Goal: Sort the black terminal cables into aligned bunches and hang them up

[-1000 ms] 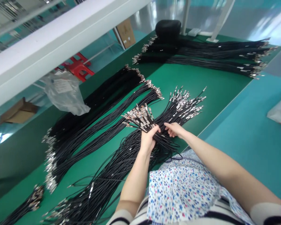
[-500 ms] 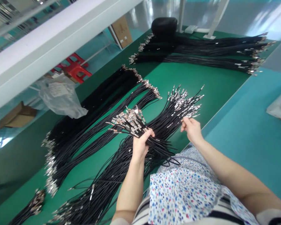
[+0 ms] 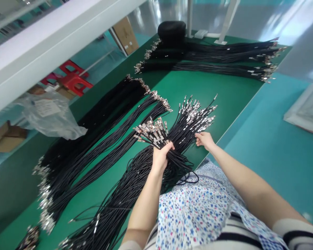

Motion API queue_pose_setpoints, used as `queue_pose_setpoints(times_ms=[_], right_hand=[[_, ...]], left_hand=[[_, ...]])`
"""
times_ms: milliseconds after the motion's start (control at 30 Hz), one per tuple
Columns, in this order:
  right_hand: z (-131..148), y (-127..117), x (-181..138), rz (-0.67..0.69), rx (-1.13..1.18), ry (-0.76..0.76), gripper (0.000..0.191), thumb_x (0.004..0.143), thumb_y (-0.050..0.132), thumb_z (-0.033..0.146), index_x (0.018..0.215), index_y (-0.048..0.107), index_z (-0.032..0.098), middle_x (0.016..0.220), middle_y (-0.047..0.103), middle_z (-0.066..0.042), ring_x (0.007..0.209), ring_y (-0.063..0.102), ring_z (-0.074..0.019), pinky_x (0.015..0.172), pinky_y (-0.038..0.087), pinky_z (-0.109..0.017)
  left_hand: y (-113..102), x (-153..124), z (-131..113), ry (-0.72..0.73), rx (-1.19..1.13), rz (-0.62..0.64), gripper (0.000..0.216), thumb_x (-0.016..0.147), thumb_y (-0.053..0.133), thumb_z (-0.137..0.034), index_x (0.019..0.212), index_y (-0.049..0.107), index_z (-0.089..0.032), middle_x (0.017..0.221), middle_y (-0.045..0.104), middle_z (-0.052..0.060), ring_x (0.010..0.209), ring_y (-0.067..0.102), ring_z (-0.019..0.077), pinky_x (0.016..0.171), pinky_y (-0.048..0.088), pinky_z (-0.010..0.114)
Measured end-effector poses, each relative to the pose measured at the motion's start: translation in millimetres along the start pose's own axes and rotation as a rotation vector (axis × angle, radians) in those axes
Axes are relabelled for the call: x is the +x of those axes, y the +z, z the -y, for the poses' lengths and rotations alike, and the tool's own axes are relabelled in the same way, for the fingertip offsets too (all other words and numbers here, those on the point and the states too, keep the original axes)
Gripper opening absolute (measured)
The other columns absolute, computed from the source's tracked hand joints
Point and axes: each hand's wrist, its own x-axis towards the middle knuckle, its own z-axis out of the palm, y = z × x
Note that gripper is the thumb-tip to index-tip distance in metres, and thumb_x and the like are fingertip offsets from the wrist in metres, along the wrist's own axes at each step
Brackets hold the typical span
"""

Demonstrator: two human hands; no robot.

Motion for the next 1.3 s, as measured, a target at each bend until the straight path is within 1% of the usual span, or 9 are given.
queue_pose_setpoints(times_ms=[233, 400, 533, 667, 967, 1067, 1200, 1267, 1300], right_hand=[[10.0, 14.5, 18.4, -0.074, -0.057, -0.049, 0.025, 0.071, 0.060, 0.017, 0.056, 0.040, 0.014, 0.038, 0.045, 0.001, 0.032, 0.049, -0.0124, 0.029, 0.041, -0.022], [12.3, 10.2, -3.7, -0.089, -0.010, -0.090, 0.023, 0.072, 0.055, 0.015, 0.058, 0.037, 0.016, 0.038, 0.041, 0.005, 0.032, 0.046, -0.0100, 0.033, 0.042, -0.022], [12.8, 6.4, -49.7, -0.034, 0.035, -0.407, 0.020, 0.076, 0.053, 0.029, 0.066, 0.040, 0.017, 0.043, 0.045, 0.005, 0.038, 0.048, -0.0096, 0.041, 0.043, -0.022], [34.8, 17.4, -91.3, 0.016, -0.246, -0.760, 0.024, 0.079, 0.050, 0.037, 0.068, 0.045, 0.016, 0.047, 0.049, 0.003, 0.043, 0.048, -0.0089, 0.047, 0.038, -0.021], [91.0, 68.2, -136.2, 0.295, -0.860, -1.059, 0.013, 0.080, 0.043, 0.018, 0.067, 0.043, 0.015, 0.062, 0.051, 0.000, 0.057, 0.047, -0.0090, 0.056, 0.032, -0.021], [94.4, 69.8, -143.5, 0.387, -0.879, -0.991, 0.012, 0.080, 0.042, 0.017, 0.068, 0.045, 0.015, 0.061, 0.051, -0.001, 0.056, 0.048, -0.0095, 0.055, 0.034, -0.022], [82.5, 46.8, -118.9, 0.698, -0.446, -0.562, 0.015, 0.081, 0.044, 0.023, 0.089, 0.051, 0.014, 0.067, 0.059, -0.004, 0.054, 0.055, -0.0103, 0.049, 0.041, -0.021], [67.6, 26.5, -89.4, 0.581, -0.250, -0.392, 0.020, 0.078, 0.050, 0.027, 0.092, 0.053, 0.013, 0.075, 0.062, -0.006, 0.053, 0.057, -0.0108, 0.044, 0.042, -0.020], [58.2, 16.2, -72.6, 0.397, -0.217, -0.329, 0.018, 0.076, 0.052, 0.026, 0.087, 0.055, 0.012, 0.073, 0.063, -0.006, 0.049, 0.056, -0.0100, 0.040, 0.040, -0.019]], left_hand=[[-0.6, -1.8, -1.5, 0.011, 0.037, 0.005, 0.011, 0.066, 0.061, -0.018, 0.061, 0.057, -0.010, 0.059, 0.054, 0.002, 0.058, 0.050, 0.0101, 0.059, 0.039, 0.023], [0.8, 2.4, -1.9, 0.009, 0.049, 0.026, 0.011, 0.065, 0.060, -0.017, 0.058, 0.056, -0.010, 0.057, 0.053, 0.003, 0.056, 0.050, 0.0098, 0.057, 0.039, 0.022], [4.0, 5.5, -0.9, -0.032, 0.029, 0.034, 0.009, 0.063, 0.062, -0.018, 0.062, 0.059, -0.009, 0.061, 0.057, 0.004, 0.055, 0.051, 0.0101, 0.058, 0.040, 0.023], [10.0, 3.9, -1.0, -0.017, 0.057, 0.059, 0.024, 0.062, 0.064, -0.016, 0.085, 0.065, -0.010, 0.089, 0.063, 0.008, 0.079, 0.058, 0.0145, 0.076, 0.043, 0.027], [-5.4, -16.5, 5.0, 0.019, -0.070, 0.009, 0.038, 0.058, 0.069, -0.018, 0.095, 0.060, -0.016, 0.095, 0.062, 0.005, 0.092, 0.057, 0.0185, 0.088, 0.041, 0.034], [-7.1, -20.9, 5.9, 0.056, -0.081, 0.011, 0.034, 0.059, 0.069, -0.019, 0.091, 0.060, -0.015, 0.091, 0.061, 0.004, 0.088, 0.058, 0.0169, 0.085, 0.042, 0.032], [-1.4, -16.8, 0.3, 0.030, -0.027, 0.064, 0.028, 0.062, 0.067, -0.020, 0.088, 0.060, -0.013, 0.077, 0.060, 0.004, 0.070, 0.057, 0.0131, 0.071, 0.045, 0.028], [0.8, -12.3, -4.5, 0.005, -0.021, 0.080, 0.026, 0.064, 0.065, -0.020, 0.087, 0.059, -0.011, 0.070, 0.059, 0.003, 0.061, 0.055, 0.0110, 0.062, 0.044, 0.025], [1.4, -10.2, -6.8, -0.014, -0.028, 0.091, 0.024, 0.065, 0.064, -0.020, 0.086, 0.059, -0.011, 0.067, 0.058, 0.003, 0.057, 0.053, 0.0102, 0.059, 0.042, 0.024]])
